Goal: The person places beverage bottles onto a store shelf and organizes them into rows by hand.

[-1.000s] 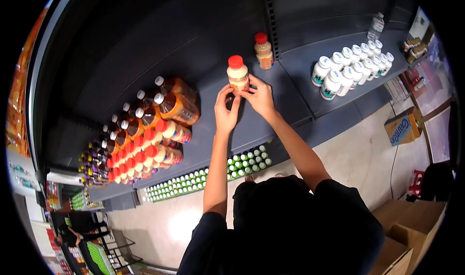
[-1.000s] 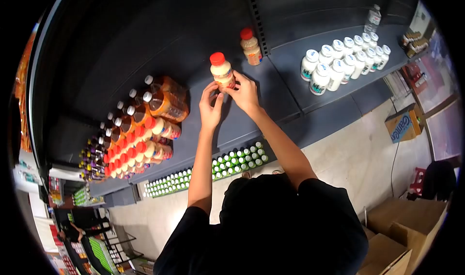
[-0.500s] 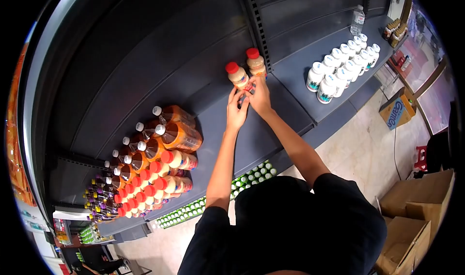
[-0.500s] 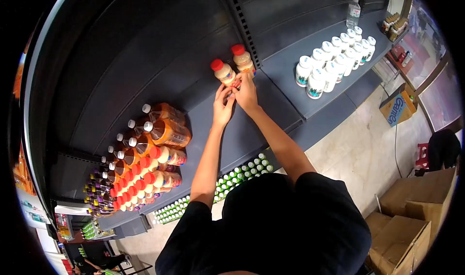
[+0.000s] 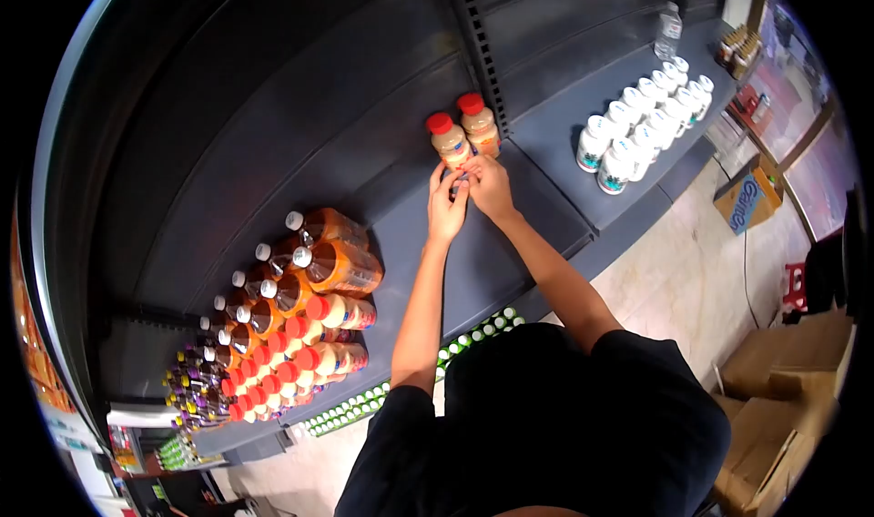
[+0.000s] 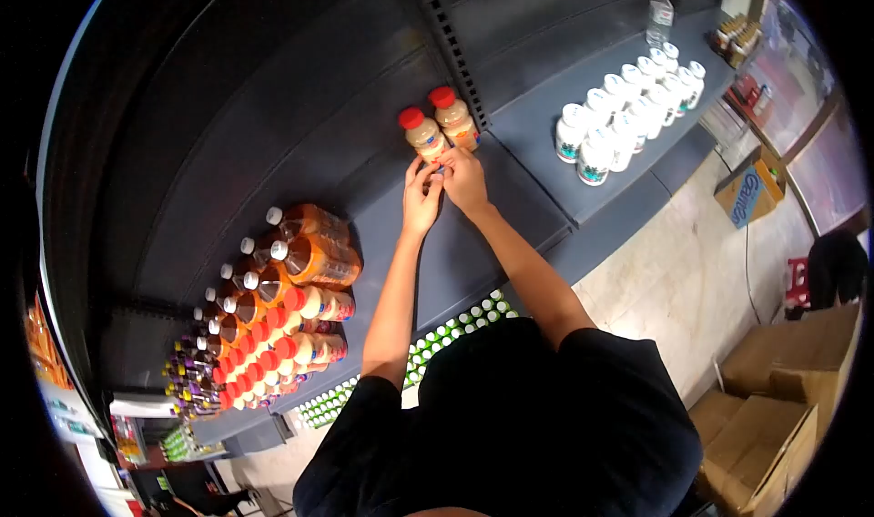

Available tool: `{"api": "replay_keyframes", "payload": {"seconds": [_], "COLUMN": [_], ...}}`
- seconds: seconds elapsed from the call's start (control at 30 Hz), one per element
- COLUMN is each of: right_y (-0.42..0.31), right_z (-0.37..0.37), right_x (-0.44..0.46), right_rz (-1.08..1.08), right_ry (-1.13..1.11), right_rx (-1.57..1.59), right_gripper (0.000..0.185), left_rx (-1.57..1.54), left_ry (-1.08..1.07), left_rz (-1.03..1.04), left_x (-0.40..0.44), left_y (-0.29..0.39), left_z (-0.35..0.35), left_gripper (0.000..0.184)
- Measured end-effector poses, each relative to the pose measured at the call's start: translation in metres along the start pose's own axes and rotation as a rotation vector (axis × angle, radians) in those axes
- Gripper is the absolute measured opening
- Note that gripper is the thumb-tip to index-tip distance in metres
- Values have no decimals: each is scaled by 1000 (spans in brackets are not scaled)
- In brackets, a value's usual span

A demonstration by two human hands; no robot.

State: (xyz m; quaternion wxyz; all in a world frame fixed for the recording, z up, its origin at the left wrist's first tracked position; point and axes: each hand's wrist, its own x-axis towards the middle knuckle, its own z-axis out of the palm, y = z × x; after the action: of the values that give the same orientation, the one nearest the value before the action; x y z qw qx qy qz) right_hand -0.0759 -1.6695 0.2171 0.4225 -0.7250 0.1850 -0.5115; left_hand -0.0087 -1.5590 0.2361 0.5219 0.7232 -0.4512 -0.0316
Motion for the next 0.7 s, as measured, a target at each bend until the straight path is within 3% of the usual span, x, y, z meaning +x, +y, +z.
{"api": "replay_keyframes", "payload": {"seconds": [0.17,0.27,0.4,0.63,0.7], "right_y": [12,2,-7,-13,-9], "right_z": [5,3,-3,-8,-10], "right_x": [2,0,3,4,9], "right_rz": [-27,54,171,157,166], "right_ry": [-6,42,7,-81,-87], "right_rx": [-84,101,147,187,185], "right_gripper": [13,14,17,13,12], "left_rx": [-92,147,71,-127,-121], "left_ry": [111,159,199,511,501], "left_rz": [2,170,129,-52,-134], "left_x": [-8,-24,-50,-123,-159], "left_y": [8,29,73,130,130], "left_z": [-7,-16,-29,-19,-10], "left_gripper": [24,21,20,17,20]}}
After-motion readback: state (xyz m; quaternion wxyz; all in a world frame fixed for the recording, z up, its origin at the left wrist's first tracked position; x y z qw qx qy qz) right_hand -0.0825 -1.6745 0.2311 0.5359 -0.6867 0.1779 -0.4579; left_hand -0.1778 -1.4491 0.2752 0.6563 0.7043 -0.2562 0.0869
